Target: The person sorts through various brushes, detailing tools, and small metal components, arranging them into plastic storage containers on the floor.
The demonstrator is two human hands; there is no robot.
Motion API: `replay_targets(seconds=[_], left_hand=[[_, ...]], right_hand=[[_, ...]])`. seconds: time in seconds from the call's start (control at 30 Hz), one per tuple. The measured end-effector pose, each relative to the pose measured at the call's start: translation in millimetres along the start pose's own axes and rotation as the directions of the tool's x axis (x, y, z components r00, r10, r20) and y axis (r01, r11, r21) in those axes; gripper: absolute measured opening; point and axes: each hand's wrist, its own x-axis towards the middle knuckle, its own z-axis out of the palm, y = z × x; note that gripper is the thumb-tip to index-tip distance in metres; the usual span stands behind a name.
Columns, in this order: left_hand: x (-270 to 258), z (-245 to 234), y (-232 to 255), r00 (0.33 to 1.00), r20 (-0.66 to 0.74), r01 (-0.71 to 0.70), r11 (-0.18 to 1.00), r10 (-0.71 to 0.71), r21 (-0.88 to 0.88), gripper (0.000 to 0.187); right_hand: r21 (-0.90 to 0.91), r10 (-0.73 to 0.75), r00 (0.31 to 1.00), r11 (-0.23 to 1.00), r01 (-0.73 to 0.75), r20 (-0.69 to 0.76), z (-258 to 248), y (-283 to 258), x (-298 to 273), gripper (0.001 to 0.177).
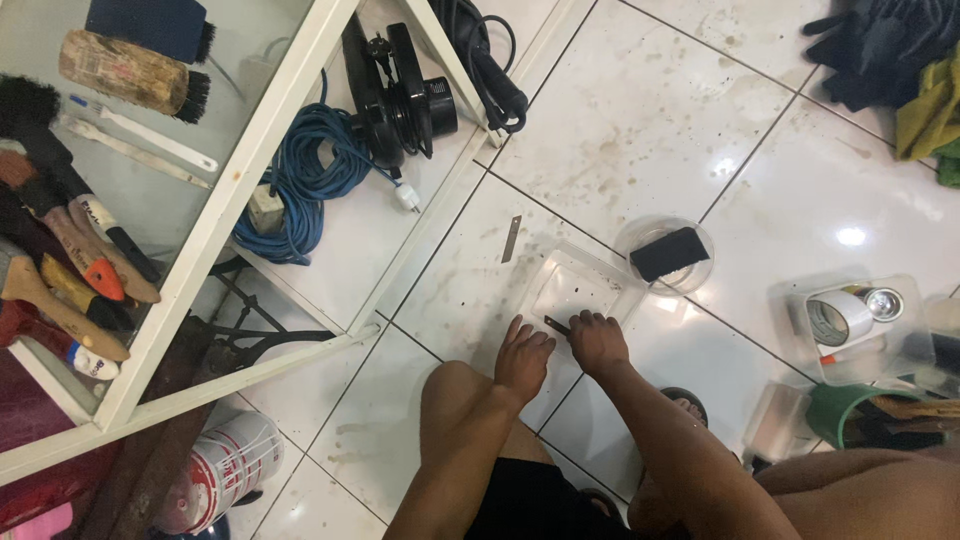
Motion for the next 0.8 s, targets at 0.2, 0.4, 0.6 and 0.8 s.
replay_targets(seconds=[0.2, 0.4, 0.6, 0.8], left_hand=[[6.0, -13.6, 11.3, 0.998, 0.019, 0.058, 0.998, -0.057, -0.011, 0.021], [10.7, -2.0, 3.5, 0.995, 0.093, 0.038, 0.998, -0.034, -0.044, 0.022], [29.0, 1.6, 10.1, 0.990, 0.136, 0.044, 0.999, -0.041, -0.019, 0.021], [40.4, -96.0, 46.6, 0.999, 0.037, 0.004, 0.946, 0.008, -0.324, 0.040]], right_hand=[[0.296, 0.108, 0.994, 0.948, -0.112, 0.030, -39.6, 0.8, -12.0, 0.016], [0.664, 0.340, 0.939, 0.715, -0.218, -0.057, -89.1, 12.1, -14.0, 0.021], [0.627, 0.409, 0.912, 0.717, -0.304, -0.026, -89.9, 31.1, -2.5, 0.024], [0.527, 0.352, 0.935, 0.786, -0.323, 0.049, -101.2, 39.4, -3.0, 0.025]])
